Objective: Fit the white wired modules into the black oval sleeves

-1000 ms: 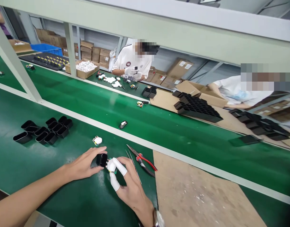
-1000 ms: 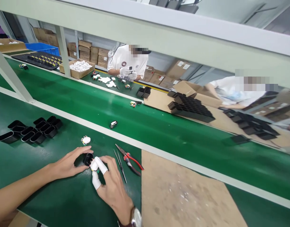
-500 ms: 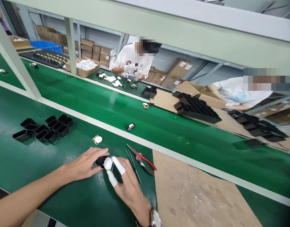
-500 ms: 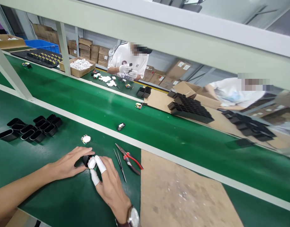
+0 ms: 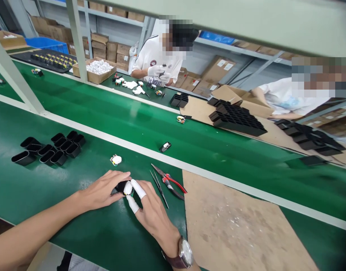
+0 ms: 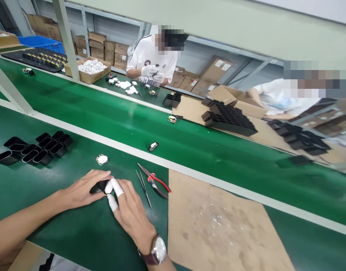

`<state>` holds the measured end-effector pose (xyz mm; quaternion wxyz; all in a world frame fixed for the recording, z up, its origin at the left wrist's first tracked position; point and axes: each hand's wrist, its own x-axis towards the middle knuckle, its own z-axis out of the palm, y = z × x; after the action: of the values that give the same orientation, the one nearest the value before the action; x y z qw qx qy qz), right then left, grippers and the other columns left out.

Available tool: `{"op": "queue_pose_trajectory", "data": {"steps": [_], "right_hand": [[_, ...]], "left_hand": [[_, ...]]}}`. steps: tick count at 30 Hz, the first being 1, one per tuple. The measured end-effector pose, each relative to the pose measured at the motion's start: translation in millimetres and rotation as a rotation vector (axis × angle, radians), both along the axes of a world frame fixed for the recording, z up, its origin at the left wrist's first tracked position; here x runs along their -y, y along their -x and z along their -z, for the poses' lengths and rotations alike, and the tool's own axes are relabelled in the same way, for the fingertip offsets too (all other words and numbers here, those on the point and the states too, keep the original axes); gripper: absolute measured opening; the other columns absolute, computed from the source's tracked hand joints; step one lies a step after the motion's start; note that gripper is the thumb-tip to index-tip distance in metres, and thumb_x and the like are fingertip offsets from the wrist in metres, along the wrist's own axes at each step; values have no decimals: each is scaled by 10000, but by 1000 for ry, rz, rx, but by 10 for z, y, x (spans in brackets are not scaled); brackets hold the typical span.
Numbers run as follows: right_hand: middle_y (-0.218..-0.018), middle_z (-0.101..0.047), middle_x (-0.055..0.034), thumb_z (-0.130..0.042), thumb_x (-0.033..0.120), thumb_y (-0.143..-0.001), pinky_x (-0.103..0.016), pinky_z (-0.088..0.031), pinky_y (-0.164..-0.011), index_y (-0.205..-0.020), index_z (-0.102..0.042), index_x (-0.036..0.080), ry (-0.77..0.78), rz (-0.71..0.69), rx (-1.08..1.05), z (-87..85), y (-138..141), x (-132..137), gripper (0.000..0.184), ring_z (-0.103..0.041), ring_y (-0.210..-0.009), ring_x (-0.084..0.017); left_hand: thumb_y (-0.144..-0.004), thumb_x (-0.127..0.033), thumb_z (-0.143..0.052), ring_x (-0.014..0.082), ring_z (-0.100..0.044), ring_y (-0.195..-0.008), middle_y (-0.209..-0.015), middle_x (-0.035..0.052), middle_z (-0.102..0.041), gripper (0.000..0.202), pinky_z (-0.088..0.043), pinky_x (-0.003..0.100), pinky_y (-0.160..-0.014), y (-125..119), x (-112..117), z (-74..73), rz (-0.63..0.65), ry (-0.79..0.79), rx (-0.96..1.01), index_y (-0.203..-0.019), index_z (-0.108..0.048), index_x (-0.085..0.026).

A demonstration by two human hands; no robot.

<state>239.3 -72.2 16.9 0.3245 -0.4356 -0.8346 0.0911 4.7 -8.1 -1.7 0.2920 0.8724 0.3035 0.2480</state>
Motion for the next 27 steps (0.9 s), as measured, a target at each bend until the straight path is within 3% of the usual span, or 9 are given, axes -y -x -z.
{"op": "queue_pose_trajectory", "data": {"steps": [5, 10, 17, 21, 24, 27], "right_hand": [[-1487, -564, -194, -627, 216, -1029, -535, -594, -1041, -1574, -363, 202, -16, 5, -34, -5, -31, -11, 606, -555, -1373, -327], [-1439, -607, -160, -667, 175, -1007, -527, -598, -1017, -1417, -535, 235, -52, -57, -102, 3, -57, -4, 435, -613, -1295, -297], [-1445, -600, -146, -670, 220, -1004, -560, -571, -1036, -1299, -607, 210, 51, -38, 23, 41, -24, -20, 301, -558, -1344, -334], [-1411, -623, -136, -647, 248, -1018, -509, -590, -1012, -1249, -631, 216, 22, -49, -37, 44, -36, -50, 233, -609, -1283, -302], [-1339, -655, -134, -587, 244, -1046, -450, -597, -996, -1341, -591, 217, -25, 69, -20, 42, -153, -57, 296, -655, -1207, -266], [-1203, -687, -169, -553, 235, -1044, -453, -615, -903, -1341, -592, 155, -49, 368, 213, 100, -346, -46, 309, -693, -1089, -300]], "left_hand": [[-993, -268, -664, 265, -610, -1353, -1484, 55, -627, 785, -514, 458, -1128, -6, 8, -28, -16, 160, 39, -1625, -209, -365], [-960, -213, -661, 245, -600, -1394, -1520, 47, -608, 836, -518, 418, -1144, -6, 23, -58, 27, 357, 56, -1637, -197, -370], [-963, -212, -649, 260, -565, -1429, -1538, 54, -596, 795, -464, 459, -1195, -30, 6, -45, 47, 399, 40, -1629, -241, -354], [-944, -209, -641, 255, -569, -1421, -1550, 56, -581, 811, -466, 434, -1193, -42, 35, -86, 49, 381, 25, -1628, -222, -325], [-968, -193, -566, 245, -561, -1424, -1553, 46, -576, 761, -464, 436, -1193, -19, 59, -112, 30, 332, 14, -1625, -207, -329], [-995, -189, -527, 237, -561, -1406, -1541, 39, -579, 707, -454, 451, -1196, 21, 57, -110, -8, 293, -7, -1618, -230, -340]]}}
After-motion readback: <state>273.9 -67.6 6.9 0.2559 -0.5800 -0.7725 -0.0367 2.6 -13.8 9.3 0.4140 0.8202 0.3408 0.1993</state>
